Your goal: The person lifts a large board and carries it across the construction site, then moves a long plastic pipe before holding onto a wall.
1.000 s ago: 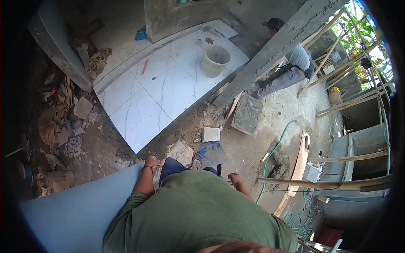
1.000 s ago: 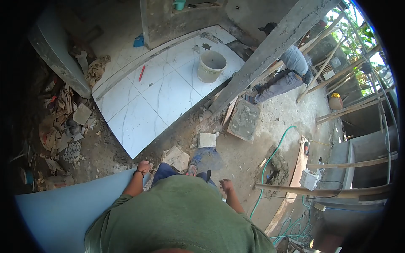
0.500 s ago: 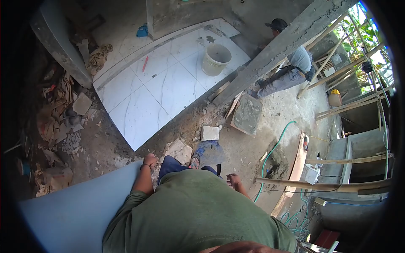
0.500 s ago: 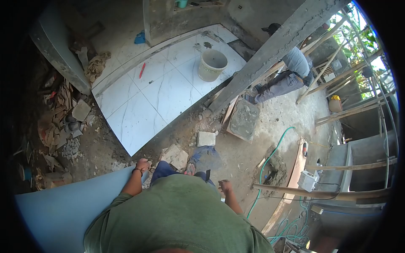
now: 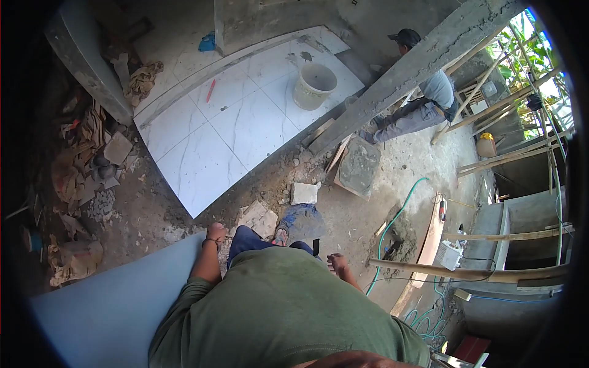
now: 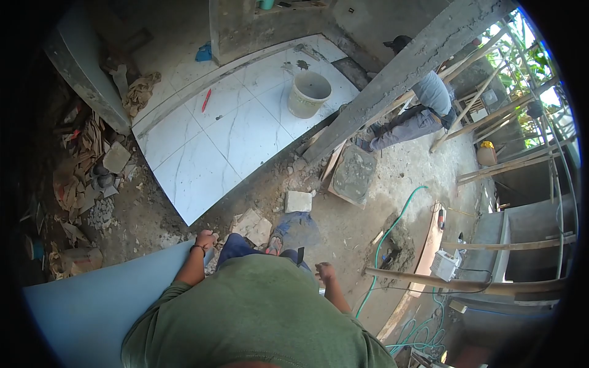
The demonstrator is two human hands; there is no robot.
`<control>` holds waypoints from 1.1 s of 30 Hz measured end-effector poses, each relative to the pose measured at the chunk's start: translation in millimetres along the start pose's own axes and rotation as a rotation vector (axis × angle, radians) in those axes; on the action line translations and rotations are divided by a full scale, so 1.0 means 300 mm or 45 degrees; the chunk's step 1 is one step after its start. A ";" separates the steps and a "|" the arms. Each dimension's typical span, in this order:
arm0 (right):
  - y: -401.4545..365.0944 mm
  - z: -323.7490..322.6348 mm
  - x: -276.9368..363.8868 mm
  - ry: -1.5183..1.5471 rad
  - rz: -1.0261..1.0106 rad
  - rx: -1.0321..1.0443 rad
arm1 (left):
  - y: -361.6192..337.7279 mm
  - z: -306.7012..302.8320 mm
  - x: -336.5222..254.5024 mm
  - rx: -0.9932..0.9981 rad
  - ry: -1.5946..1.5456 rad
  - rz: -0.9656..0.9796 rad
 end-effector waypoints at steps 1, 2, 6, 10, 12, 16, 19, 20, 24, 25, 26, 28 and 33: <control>-0.005 0.001 0.004 -0.004 0.004 0.003 | 0.008 0.007 0.009 0.005 -0.006 -0.008; -0.011 0.002 0.008 -0.008 0.007 0.006 | 0.015 0.017 0.019 0.018 0.000 -0.016; -0.017 0.005 0.012 0.001 -0.001 -0.002 | 0.016 0.021 0.019 0.063 0.045 -0.040; -0.027 0.011 0.026 -0.024 -0.027 -0.001 | 0.015 0.016 0.015 0.055 0.061 -0.028; -0.033 0.013 0.034 -0.042 -0.025 0.005 | 0.011 0.010 0.009 0.042 0.084 -0.014; -0.033 0.013 0.034 -0.040 -0.027 0.002 | -0.009 -0.005 -0.016 0.051 0.102 -0.003; -0.029 0.014 0.032 -0.026 -0.032 0.001 | -0.010 -0.002 -0.019 0.079 0.127 -0.006; -0.029 0.014 0.030 -0.021 -0.035 -0.002 | -0.010 -0.004 -0.016 0.059 0.100 -0.013; -0.018 0.015 0.020 -0.021 -0.034 -0.002 | 0.016 0.020 0.017 0.041 0.037 -0.022; -0.018 0.014 0.018 -0.022 -0.036 -0.001 | 0.022 0.027 0.022 0.053 0.033 -0.019; -0.017 0.012 0.015 -0.023 -0.039 -0.001 | 0.028 0.033 0.028 0.058 0.023 -0.019; -0.035 0.014 0.028 -0.029 -0.043 -0.005 | 0.037 0.042 0.037 0.069 0.003 -0.019; -0.039 0.004 0.031 -0.013 -0.049 -0.023 | 0.010 0.021 0.006 0.098 0.068 -0.036</control>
Point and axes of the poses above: each hand's wrist, its own y-axis towards the middle knuckle, its own z-axis out of the palm, x = y × z, the point moved 10 cm from there along y, towards the middle knuckle, and after that the axes turned 12 degrees about y, right-handed, at the moved point
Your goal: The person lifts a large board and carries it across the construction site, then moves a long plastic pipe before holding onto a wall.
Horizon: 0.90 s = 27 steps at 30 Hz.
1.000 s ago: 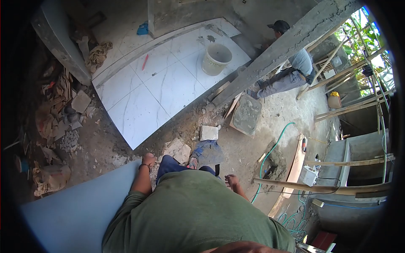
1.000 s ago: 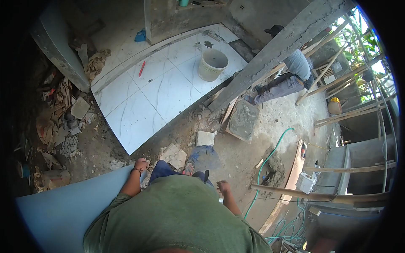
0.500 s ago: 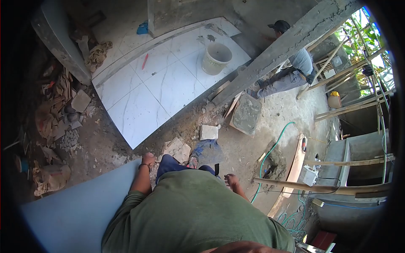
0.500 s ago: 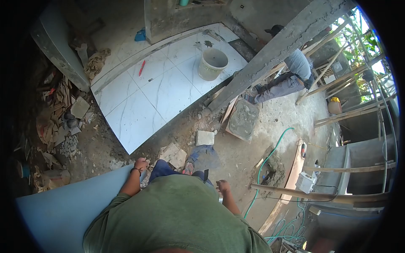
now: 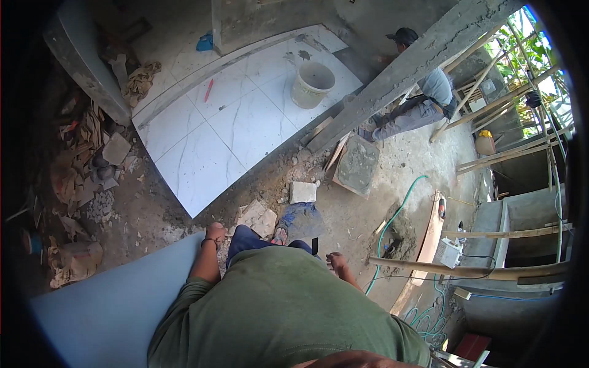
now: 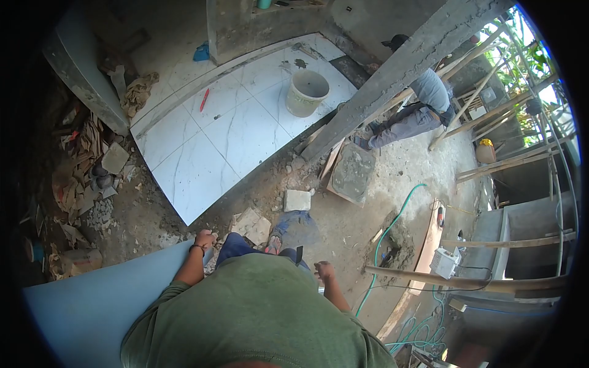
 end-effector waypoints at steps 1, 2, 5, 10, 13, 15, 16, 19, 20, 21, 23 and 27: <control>0.013 0.000 -0.008 0.009 0.005 0.019 | 0.001 0.008 0.001 0.030 0.008 -0.007; 0.028 0.000 -0.014 0.018 0.008 0.037 | 0.000 0.003 0.002 -0.001 -0.027 -0.010; 0.063 -0.001 -0.027 0.027 0.009 0.061 | 0.015 0.007 0.023 -0.082 -0.088 -0.011; 0.047 0.003 -0.012 -0.005 0.000 0.060 | 0.005 -0.005 0.006 -0.109 -0.057 0.043; 0.034 0.007 -0.008 -0.022 0.007 0.062 | -0.001 -0.010 0.009 -0.127 -0.064 0.023; 0.023 0.008 -0.007 -0.040 -0.004 0.049 | -0.006 -0.014 0.006 -0.119 -0.053 0.032; 0.019 0.009 -0.008 -0.031 -0.004 0.040 | -0.008 -0.016 0.003 -0.116 -0.047 0.037; 0.007 0.010 -0.009 -0.021 0.000 0.022 | -0.008 -0.008 -0.001 -0.038 0.033 0.009; 0.005 0.011 -0.006 -0.031 0.003 0.021 | -0.010 -0.016 -0.007 -0.056 0.041 0.019; 0.005 0.010 -0.009 -0.042 0.007 0.020 | -0.018 -0.024 -0.013 -0.074 0.049 0.028; 0.007 0.013 -0.014 -0.026 0.025 0.046 | -0.034 -0.037 -0.026 -0.095 0.025 0.048; 0.022 0.011 -0.026 -0.007 0.028 0.039 | -0.042 -0.041 -0.042 -0.069 0.040 0.053</control>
Point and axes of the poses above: each hand's wrist, its own y-axis towards the middle knuckle, its own z-axis out of the palm, x = y × z, the point moved 10 cm from there along y, towards the middle knuckle, and after that the axes turned 12 degrees about y, right-handed, at the moved point
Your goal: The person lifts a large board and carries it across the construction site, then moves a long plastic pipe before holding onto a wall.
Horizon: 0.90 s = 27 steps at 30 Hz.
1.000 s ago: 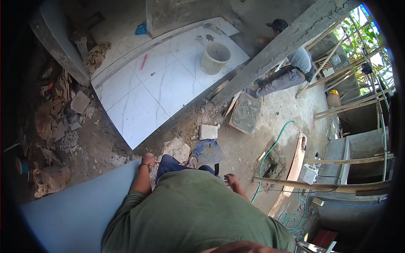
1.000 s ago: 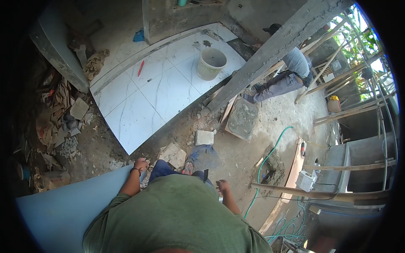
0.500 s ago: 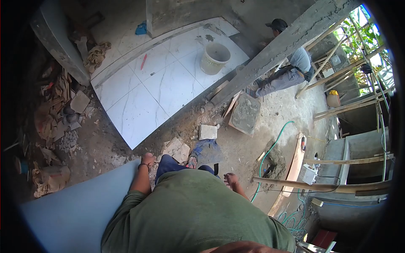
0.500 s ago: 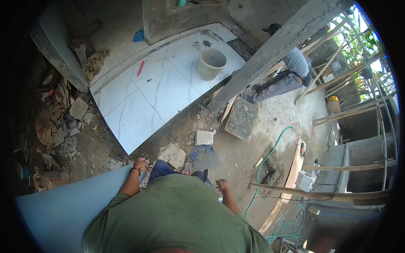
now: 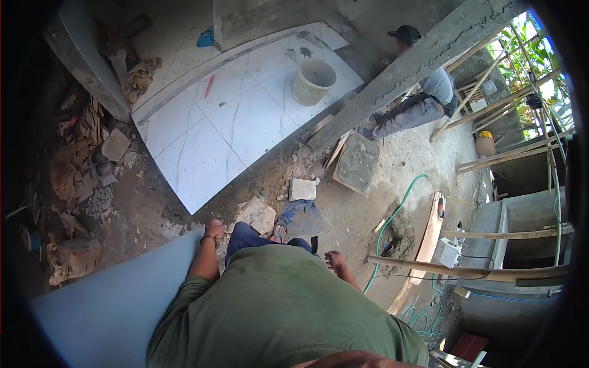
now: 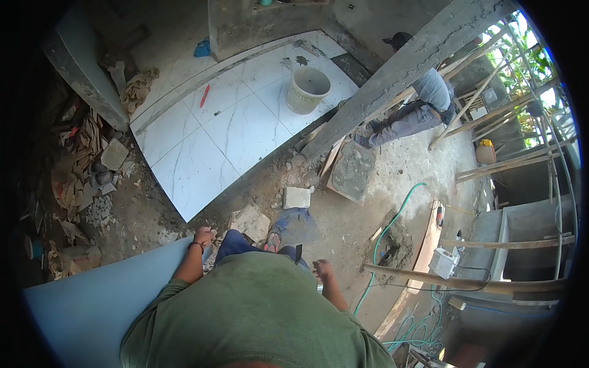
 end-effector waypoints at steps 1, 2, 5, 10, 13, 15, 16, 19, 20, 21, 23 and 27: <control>0.001 0.001 -0.002 0.000 0.006 0.002 | -0.008 -0.004 -0.006 0.018 0.038 -0.008; 0.003 0.002 -0.003 -0.001 0.011 0.005 | -0.017 -0.012 -0.014 0.014 0.017 -0.007; 0.014 0.006 -0.008 0.006 0.020 0.011 | 0.027 0.022 0.028 -0.003 -0.030 -0.008; -0.008 0.015 0.010 -0.018 0.013 0.015 | 0.035 0.037 0.032 0.067 -0.013 0.000; -0.008 0.018 0.019 -0.029 -0.006 0.016 | 0.040 0.038 0.042 -0.016 -0.134 0.008; 0.002 0.016 0.015 -0.034 -0.001 0.011 | 0.048 0.046 0.046 0.016 -0.095 0.009; 0.010 0.017 0.012 -0.028 0.002 0.017 | 0.047 0.045 0.043 0.032 -0.075 0.009; 0.017 0.018 0.012 -0.004 -0.002 0.020 | 0.036 0.030 0.036 -0.026 -0.071 -0.003; 0.016 0.017 0.014 0.009 -0.008 0.013 | 0.035 0.026 0.033 -0.030 -0.060 -0.004; 0.020 0.014 0.012 0.021 -0.015 0.006 | 0.034 0.025 0.034 -0.034 -0.049 -0.006; 0.028 0.012 0.004 0.041 -0.003 0.012 | 0.034 0.025 0.034 -0.032 -0.038 -0.007; 0.018 0.008 0.011 0.042 0.012 0.001 | 0.006 0.000 0.005 -0.030 -0.027 -0.001</control>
Point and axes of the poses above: each hand's wrist, its own y-axis towards the middle knuckle, its own z-axis out of the palm, x = y × z, the point moved 10 cm from there along y, towards the middle knuckle, and after that the axes turned 12 degrees about y, right-handed, at the moved point
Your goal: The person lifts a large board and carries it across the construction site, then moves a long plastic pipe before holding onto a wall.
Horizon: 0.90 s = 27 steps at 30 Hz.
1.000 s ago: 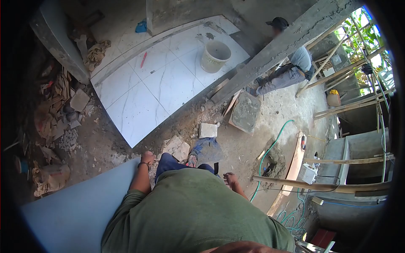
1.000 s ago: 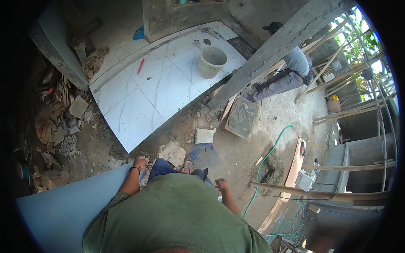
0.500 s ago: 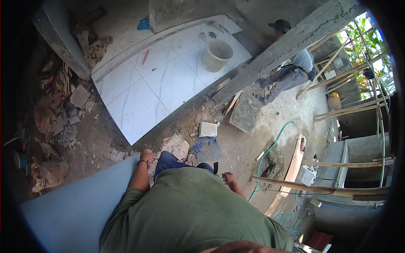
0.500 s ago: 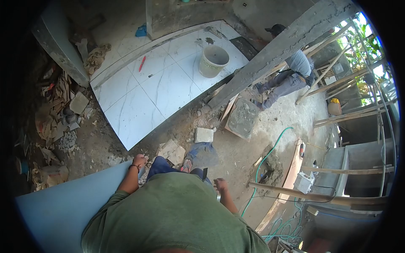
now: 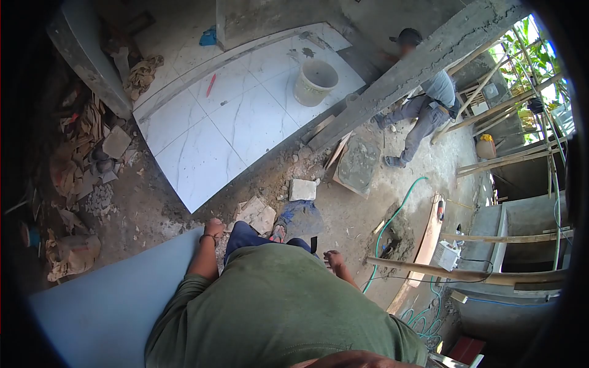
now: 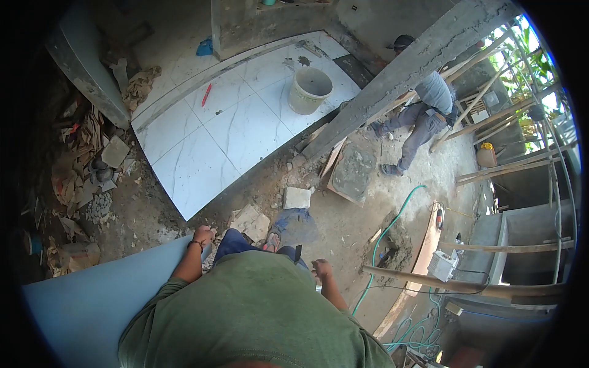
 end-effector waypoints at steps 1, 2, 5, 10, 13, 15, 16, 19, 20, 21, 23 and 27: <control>-0.006 -0.001 0.005 -0.018 -0.004 -0.005 | 0.002 0.002 0.002 -0.003 0.008 0.003; -0.011 -0.002 0.010 -0.035 -0.008 -0.010 | 0.005 0.003 0.004 -0.010 -0.002 0.010; -0.017 0.000 0.020 -0.058 -0.020 -0.004 | 0.001 -0.005 0.004 -0.050 -0.047 0.017; -0.035 0.003 0.039 -0.049 -0.041 -0.032 | -0.008 0.003 -0.009 0.071 -0.024 0.004; -0.018 0.000 0.023 -0.055 -0.063 -0.043 | -0.003 0.014 -0.006 0.069 -0.034 0.038; -0.004 -0.009 0.008 -0.060 -0.098 -0.046 | -0.009 0.000 -0.032 0.120 -0.126 0.040; -0.004 -0.009 0.017 -0.062 -0.116 -0.049 | -0.076 -0.025 -0.088 0.140 -0.264 0.034; -0.018 -0.012 0.022 -0.105 -0.101 -0.093 | -0.003 0.030 -0.022 0.130 -0.317 0.104; -0.027 -0.011 0.025 -0.130 -0.090 -0.100 | 0.047 0.047 0.010 0.112 -0.279 0.142; -0.026 -0.010 0.025 -0.126 -0.110 -0.111 | 0.035 0.028 -0.006 0.144 -0.335 0.100; -0.009 -0.010 0.017 -0.104 -0.127 -0.101 | -0.044 0.010 -0.052 0.208 -0.450 0.005; 0.010 -0.017 0.024 -0.120 -0.166 -0.126 | -0.029 0.038 0.003 0.219 -0.443 -0.134</control>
Point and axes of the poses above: each hand's wrist, its own y-axis towards the middle knuckle, its own z-axis out of the palm, x = y × z, the point moved 10 cm from there along y, towards the middle knuckle, and after that the axes turned 12 degrees about y, right-handed, at the moved point
